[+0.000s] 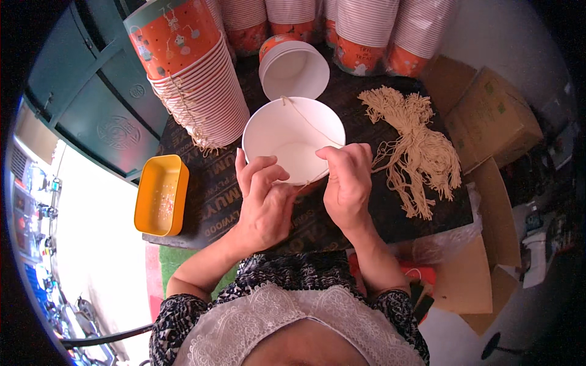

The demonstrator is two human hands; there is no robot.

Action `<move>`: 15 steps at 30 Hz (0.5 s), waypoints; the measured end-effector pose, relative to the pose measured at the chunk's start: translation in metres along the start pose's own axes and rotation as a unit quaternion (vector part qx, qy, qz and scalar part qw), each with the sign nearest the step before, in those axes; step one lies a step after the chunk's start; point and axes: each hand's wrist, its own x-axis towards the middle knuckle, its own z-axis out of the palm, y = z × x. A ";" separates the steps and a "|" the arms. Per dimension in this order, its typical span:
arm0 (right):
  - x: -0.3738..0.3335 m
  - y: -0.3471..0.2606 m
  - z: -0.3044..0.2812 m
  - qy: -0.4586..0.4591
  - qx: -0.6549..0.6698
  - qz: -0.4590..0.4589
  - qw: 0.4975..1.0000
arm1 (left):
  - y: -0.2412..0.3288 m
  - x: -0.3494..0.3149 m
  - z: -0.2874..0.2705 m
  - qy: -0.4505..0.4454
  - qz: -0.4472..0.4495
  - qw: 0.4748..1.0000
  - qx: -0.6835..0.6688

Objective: The recorder is attaching strings to paper cups at a workbench.

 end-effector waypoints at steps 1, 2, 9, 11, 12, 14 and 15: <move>-0.001 0.000 0.000 -0.004 -0.004 -0.001 1.000 | -0.001 0.000 -0.002 -0.005 0.008 1.000 -0.007; -0.002 0.000 -0.001 -0.009 -0.008 -0.002 1.000 | -0.001 0.001 -0.003 -0.009 0.016 1.000 -0.014; 0.006 -0.002 -0.010 -0.040 -0.050 -0.025 0.998 | -0.007 0.005 -0.010 -0.032 0.017 0.999 -0.013; 0.013 -0.010 -0.026 -0.153 -0.051 -0.012 0.987 | -0.013 0.001 -0.013 -0.034 -0.017 0.999 -0.007; 0.015 -0.014 -0.034 -0.207 -0.059 -0.029 0.976 | -0.016 0.000 -0.015 -0.037 -0.021 0.999 -0.001; 0.015 -0.024 -0.041 -0.254 -0.078 -0.031 0.963 | -0.017 -0.001 -0.017 -0.027 -0.032 0.999 -0.006; 0.013 -0.022 -0.038 -0.242 -0.098 -0.042 0.964 | -0.017 -0.002 -0.018 -0.021 -0.045 0.999 -0.013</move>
